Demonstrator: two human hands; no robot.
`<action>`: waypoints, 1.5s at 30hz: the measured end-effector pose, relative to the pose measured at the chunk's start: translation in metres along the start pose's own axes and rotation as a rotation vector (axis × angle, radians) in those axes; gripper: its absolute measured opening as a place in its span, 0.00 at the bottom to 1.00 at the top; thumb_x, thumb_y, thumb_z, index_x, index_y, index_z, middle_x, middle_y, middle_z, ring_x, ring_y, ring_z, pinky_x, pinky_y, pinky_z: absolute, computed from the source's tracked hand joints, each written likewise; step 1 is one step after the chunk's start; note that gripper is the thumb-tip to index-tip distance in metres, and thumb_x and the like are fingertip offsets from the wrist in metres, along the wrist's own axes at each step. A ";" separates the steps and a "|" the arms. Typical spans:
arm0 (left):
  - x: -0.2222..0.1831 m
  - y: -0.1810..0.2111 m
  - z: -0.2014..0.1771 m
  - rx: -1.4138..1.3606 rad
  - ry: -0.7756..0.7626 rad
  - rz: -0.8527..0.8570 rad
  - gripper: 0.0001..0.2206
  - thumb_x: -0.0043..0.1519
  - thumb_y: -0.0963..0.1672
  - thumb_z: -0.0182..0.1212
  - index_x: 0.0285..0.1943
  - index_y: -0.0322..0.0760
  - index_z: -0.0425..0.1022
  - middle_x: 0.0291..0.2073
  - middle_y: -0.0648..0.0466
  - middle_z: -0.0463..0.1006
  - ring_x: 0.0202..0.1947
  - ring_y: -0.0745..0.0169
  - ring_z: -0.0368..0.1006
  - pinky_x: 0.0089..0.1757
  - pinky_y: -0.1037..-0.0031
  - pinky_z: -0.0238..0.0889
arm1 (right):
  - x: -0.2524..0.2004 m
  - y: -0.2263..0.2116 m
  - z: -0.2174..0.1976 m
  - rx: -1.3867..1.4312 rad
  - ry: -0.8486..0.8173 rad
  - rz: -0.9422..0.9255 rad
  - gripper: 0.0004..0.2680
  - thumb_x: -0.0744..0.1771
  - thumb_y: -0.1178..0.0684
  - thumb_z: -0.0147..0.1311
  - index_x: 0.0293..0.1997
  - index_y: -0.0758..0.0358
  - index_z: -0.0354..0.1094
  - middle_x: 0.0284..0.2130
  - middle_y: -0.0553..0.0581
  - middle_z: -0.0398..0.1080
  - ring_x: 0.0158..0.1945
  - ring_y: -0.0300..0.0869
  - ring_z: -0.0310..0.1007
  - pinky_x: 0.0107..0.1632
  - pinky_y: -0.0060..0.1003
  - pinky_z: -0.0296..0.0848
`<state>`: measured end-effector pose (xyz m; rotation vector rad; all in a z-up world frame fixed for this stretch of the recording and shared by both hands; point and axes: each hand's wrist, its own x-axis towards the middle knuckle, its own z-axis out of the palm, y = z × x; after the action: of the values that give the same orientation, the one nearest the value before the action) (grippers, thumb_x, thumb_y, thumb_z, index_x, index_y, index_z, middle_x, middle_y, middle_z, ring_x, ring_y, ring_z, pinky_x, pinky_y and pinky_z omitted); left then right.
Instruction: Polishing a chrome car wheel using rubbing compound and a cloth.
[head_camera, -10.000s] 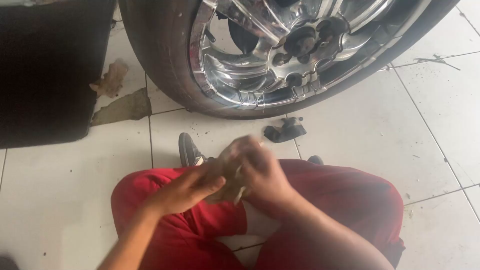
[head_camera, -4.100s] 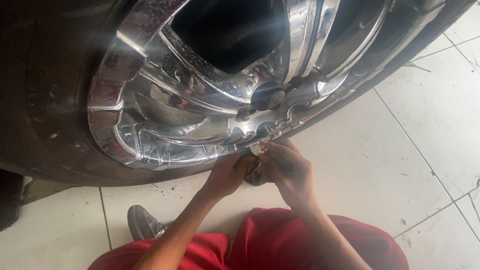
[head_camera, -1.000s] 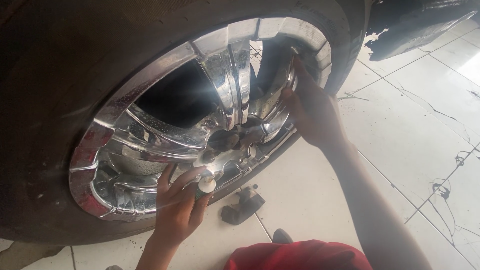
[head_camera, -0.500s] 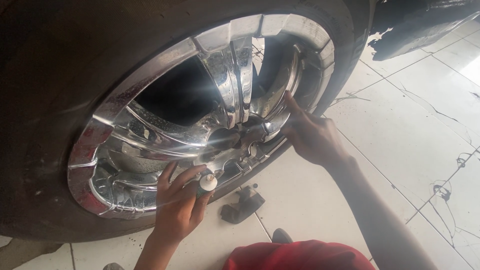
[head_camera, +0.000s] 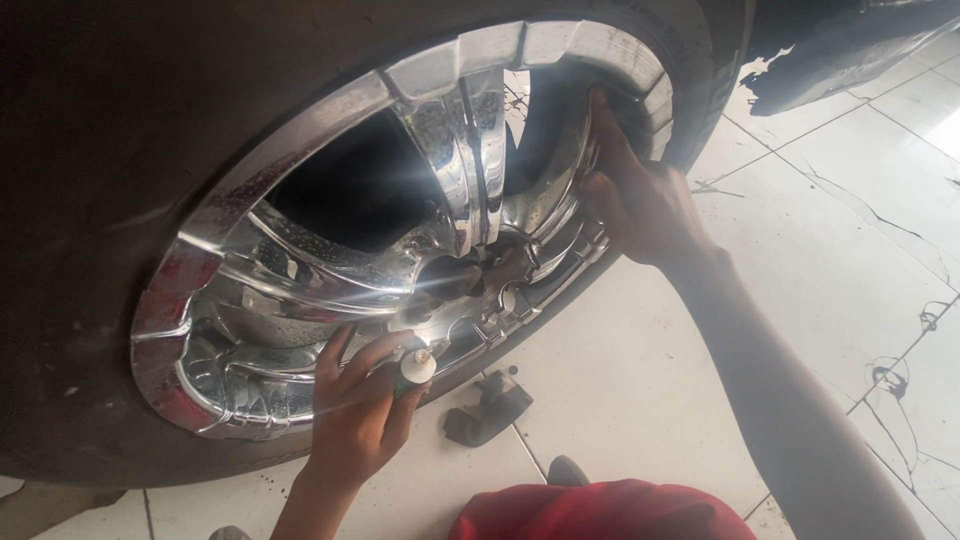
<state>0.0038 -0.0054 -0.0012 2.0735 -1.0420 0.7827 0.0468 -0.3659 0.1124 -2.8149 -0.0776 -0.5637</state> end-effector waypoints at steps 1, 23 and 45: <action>-0.002 -0.002 0.000 0.002 0.001 -0.005 0.07 0.65 0.45 0.60 0.47 0.39 0.79 0.48 0.54 0.81 0.58 0.63 0.72 0.65 0.48 0.50 | 0.000 -0.002 0.002 0.001 -0.004 -0.004 0.30 0.71 0.47 0.45 0.82 0.45 0.28 0.29 0.71 0.75 0.36 0.70 0.76 0.41 0.58 0.74; -0.005 -0.006 0.004 0.013 -0.013 0.011 0.07 0.65 0.46 0.60 0.46 0.41 0.79 0.45 0.55 0.83 0.59 0.65 0.71 0.66 0.49 0.49 | -0.014 0.014 0.017 -0.016 0.058 -0.191 0.38 0.63 0.54 0.63 0.79 0.55 0.35 0.31 0.63 0.75 0.30 0.61 0.77 0.34 0.50 0.76; -0.007 -0.007 0.009 0.035 -0.027 0.041 0.08 0.66 0.47 0.59 0.46 0.42 0.79 0.39 0.60 0.83 0.60 0.63 0.72 0.65 0.47 0.49 | -0.051 0.058 0.072 -0.118 0.146 -0.450 0.28 0.63 0.50 0.64 0.66 0.37 0.45 0.47 0.68 0.74 0.34 0.50 0.81 0.36 0.42 0.79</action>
<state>0.0085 -0.0059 -0.0136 2.1031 -1.0957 0.8011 0.0326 -0.4017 0.0145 -2.8642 -0.6816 -0.8945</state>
